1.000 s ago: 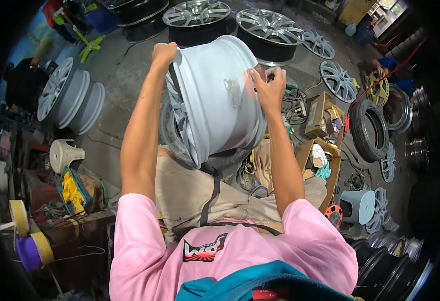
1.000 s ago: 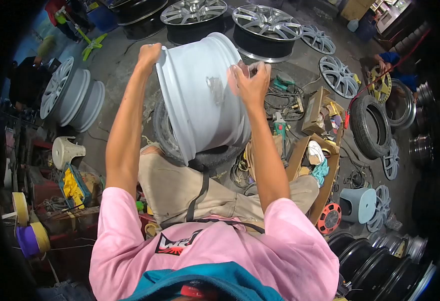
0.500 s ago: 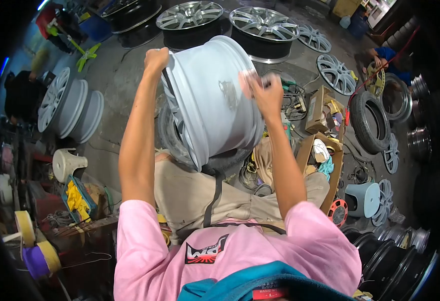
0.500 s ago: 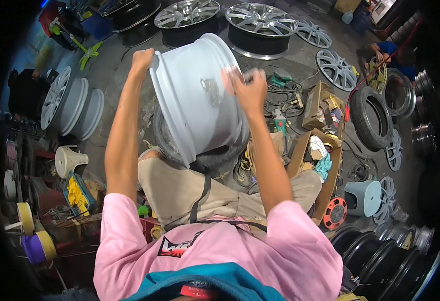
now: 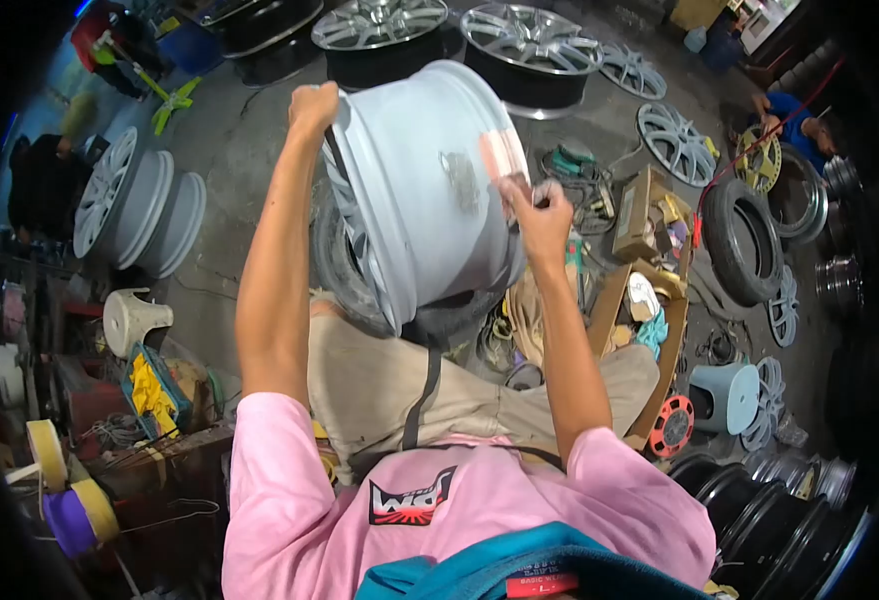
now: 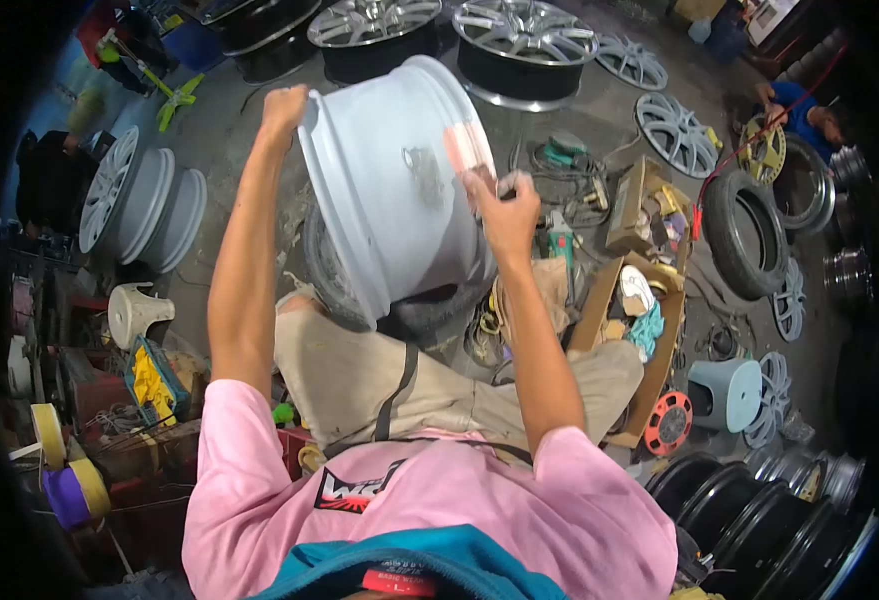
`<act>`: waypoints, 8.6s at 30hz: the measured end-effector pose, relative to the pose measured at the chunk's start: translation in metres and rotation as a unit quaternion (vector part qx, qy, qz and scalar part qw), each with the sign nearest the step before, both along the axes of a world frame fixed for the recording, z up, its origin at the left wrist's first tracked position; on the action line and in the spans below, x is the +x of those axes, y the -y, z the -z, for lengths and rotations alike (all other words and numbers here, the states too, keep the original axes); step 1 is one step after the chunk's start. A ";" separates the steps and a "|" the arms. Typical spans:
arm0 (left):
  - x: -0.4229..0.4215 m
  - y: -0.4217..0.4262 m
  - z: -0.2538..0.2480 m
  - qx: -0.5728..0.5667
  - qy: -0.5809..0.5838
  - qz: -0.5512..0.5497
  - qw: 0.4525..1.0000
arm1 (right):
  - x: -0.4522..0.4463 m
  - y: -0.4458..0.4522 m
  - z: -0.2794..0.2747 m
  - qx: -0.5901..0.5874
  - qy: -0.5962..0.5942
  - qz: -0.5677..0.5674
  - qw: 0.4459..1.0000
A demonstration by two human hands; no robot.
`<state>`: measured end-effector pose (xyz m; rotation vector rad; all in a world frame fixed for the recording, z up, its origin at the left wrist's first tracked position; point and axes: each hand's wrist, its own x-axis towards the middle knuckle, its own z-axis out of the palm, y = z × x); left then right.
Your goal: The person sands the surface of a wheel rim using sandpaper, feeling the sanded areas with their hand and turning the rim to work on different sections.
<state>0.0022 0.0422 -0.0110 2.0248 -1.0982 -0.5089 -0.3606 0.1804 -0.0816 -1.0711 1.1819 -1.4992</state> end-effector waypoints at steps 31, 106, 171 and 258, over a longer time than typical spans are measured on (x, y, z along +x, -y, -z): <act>0.000 -0.004 -0.015 0.011 0.005 0.037 0.999 | 0.014 0.000 -0.029 -0.167 -0.339 0.120 0.918; -0.002 0.001 -0.006 -0.014 0.008 0.028 0.999 | -0.001 0.053 -0.017 -0.081 -0.293 0.098 0.948; -0.009 -0.009 -0.014 0.006 -0.033 0.012 0.999 | -0.006 0.007 -0.035 -0.299 -0.446 0.060 0.841; -0.003 0.003 -0.015 0.034 0.094 0.024 0.995 | -0.115 -0.036 -0.063 0.041 -0.327 0.013 0.944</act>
